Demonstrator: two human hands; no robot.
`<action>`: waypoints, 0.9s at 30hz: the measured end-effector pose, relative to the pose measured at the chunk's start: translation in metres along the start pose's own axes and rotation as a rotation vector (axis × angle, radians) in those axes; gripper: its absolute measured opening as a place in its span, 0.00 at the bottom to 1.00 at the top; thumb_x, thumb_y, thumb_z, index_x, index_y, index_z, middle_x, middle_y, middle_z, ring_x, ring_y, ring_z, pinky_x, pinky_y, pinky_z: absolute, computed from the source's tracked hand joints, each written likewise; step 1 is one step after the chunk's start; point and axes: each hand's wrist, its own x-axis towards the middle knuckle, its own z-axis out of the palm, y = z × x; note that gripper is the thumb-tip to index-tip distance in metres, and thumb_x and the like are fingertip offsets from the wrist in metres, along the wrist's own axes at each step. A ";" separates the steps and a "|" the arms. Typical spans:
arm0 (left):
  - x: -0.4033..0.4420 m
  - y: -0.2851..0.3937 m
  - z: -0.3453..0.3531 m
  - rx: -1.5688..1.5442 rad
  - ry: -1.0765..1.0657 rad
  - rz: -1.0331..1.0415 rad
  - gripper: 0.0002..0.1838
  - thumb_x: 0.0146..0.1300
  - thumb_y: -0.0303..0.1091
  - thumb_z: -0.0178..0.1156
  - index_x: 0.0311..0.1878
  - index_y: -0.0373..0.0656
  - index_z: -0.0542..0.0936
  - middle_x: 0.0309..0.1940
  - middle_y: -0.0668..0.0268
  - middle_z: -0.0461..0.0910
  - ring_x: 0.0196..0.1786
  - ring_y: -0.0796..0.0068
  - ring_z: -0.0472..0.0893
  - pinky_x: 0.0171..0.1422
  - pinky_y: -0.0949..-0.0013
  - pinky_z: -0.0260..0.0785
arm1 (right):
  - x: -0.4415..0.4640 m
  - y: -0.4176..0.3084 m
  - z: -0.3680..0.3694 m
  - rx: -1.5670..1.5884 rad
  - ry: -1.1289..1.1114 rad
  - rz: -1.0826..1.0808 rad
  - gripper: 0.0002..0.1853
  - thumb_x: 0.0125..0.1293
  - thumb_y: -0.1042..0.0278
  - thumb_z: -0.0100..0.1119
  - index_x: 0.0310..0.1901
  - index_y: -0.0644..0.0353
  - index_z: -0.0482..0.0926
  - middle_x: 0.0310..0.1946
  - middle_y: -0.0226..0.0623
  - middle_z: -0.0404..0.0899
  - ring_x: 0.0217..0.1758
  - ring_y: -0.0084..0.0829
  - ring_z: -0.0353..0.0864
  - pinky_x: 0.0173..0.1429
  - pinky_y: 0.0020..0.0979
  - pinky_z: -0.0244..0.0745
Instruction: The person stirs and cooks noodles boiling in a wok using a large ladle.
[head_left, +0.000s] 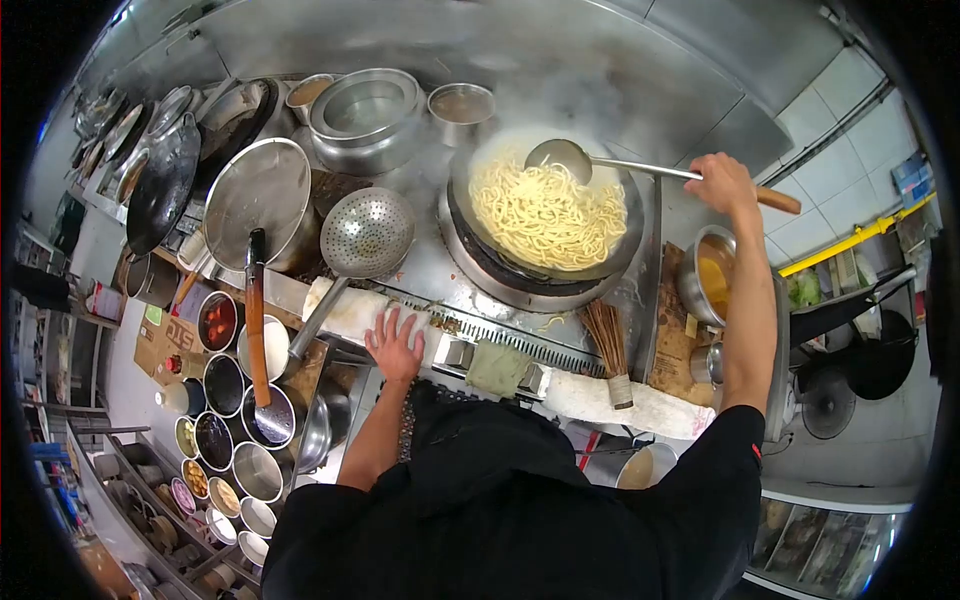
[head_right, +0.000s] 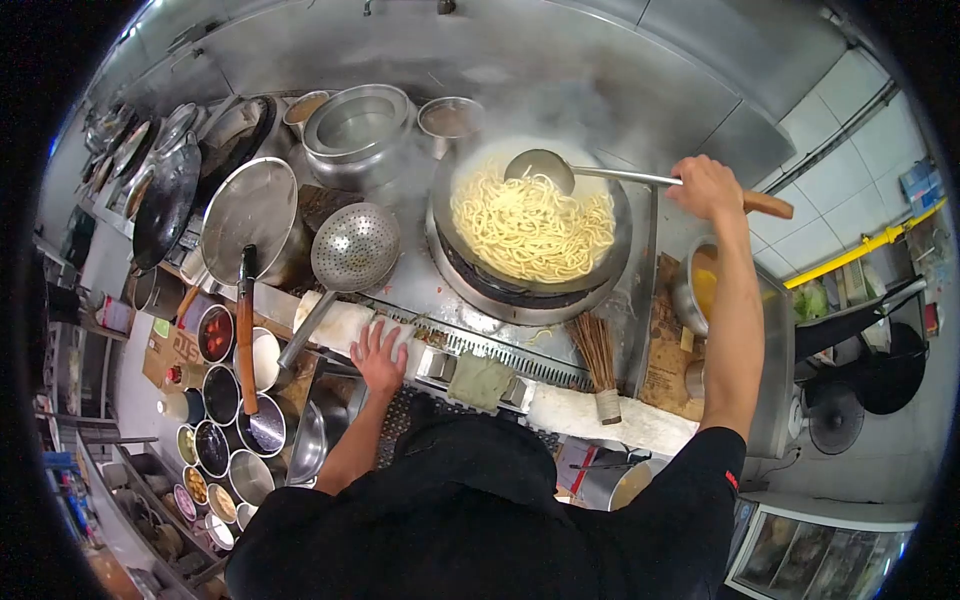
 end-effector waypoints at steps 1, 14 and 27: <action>-0.001 -0.001 -0.001 0.010 -0.007 0.004 0.20 0.60 0.46 0.63 0.57 0.63 0.81 0.68 0.71 0.70 0.76 0.59 0.60 0.77 0.41 0.41 | -0.002 -0.004 -0.006 -0.025 -0.008 0.015 0.14 0.56 0.61 0.70 0.44 0.54 0.86 0.37 0.45 0.85 0.46 0.49 0.83 0.50 0.46 0.77; -0.002 -0.002 0.001 0.038 -0.001 0.009 0.21 0.60 0.47 0.61 0.58 0.65 0.80 0.69 0.71 0.70 0.76 0.59 0.59 0.76 0.41 0.41 | 0.030 0.015 0.100 0.077 0.508 0.069 0.12 0.60 0.60 0.67 0.42 0.53 0.78 0.37 0.36 0.84 0.42 0.46 0.83 0.43 0.48 0.75; 0.002 0.003 -0.004 -0.004 -0.040 -0.025 0.20 0.60 0.46 0.62 0.57 0.64 0.81 0.69 0.71 0.70 0.77 0.60 0.59 0.77 0.42 0.40 | 0.016 0.010 0.159 0.224 -0.173 0.255 0.18 0.64 0.56 0.64 0.42 0.67 0.83 0.41 0.48 0.85 0.45 0.46 0.85 0.49 0.45 0.78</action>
